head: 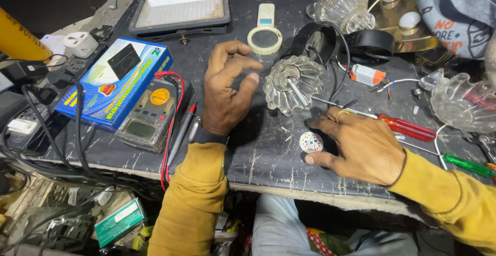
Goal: The person disassembles a glass ceiling light fixture on a workbench, unscrewing the glass shade from its holder and separating the bulb socket. They handle the fixture's wiring and metal parts, then use a screwdriver to work on the fixture components.
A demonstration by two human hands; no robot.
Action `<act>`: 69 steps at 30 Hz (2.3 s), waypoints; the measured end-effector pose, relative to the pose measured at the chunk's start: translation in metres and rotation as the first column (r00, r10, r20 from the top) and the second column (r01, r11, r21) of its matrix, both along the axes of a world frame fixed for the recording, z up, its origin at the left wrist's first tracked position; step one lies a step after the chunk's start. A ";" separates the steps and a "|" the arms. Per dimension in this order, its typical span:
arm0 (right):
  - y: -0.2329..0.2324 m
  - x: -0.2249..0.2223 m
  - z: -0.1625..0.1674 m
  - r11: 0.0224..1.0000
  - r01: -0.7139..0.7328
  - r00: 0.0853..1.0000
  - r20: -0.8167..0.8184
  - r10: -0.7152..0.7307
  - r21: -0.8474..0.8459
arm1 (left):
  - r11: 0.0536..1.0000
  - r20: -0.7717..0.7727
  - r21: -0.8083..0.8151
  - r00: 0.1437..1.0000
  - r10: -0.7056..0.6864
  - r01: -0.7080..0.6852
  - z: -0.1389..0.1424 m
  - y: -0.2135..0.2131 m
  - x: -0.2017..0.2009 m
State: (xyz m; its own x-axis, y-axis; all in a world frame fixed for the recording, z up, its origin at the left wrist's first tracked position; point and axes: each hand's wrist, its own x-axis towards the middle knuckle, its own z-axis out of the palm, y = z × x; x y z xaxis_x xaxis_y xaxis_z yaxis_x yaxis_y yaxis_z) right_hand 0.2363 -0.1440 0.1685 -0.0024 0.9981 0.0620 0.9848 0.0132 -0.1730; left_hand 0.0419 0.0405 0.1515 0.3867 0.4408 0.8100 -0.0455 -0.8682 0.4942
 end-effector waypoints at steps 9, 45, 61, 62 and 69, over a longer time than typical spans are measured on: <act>0.016 0.013 -0.009 0.990 0.114 0.947 -0.292 -0.134 -0.086 | 0.978 -0.156 0.208 0.987 0.024 0.010 0.001 -0.003 0.013; 0.059 0.029 -0.013 0.774 0.046 0.983 -0.165 0.076 0.632 | 0.985 -0.295 0.173 0.953 0.072 -0.020 -0.008 -0.019 0.044; 0.074 0.046 -0.021 0.628 -0.193 0.978 0.199 0.061 0.754 | 0.982 -0.302 0.182 0.948 0.096 -0.042 -0.014 -0.013 0.044; 0.075 0.046 -0.021 0.626 -0.208 0.976 0.200 0.084 0.752 | 0.983 -0.297 0.181 0.951 0.092 -0.039 -0.015 -0.013 0.044; 0.078 0.050 -0.015 0.655 -0.292 0.956 0.232 0.180 0.697 | 0.984 -0.291 0.176 0.954 0.066 -0.015 -0.013 -0.011 0.040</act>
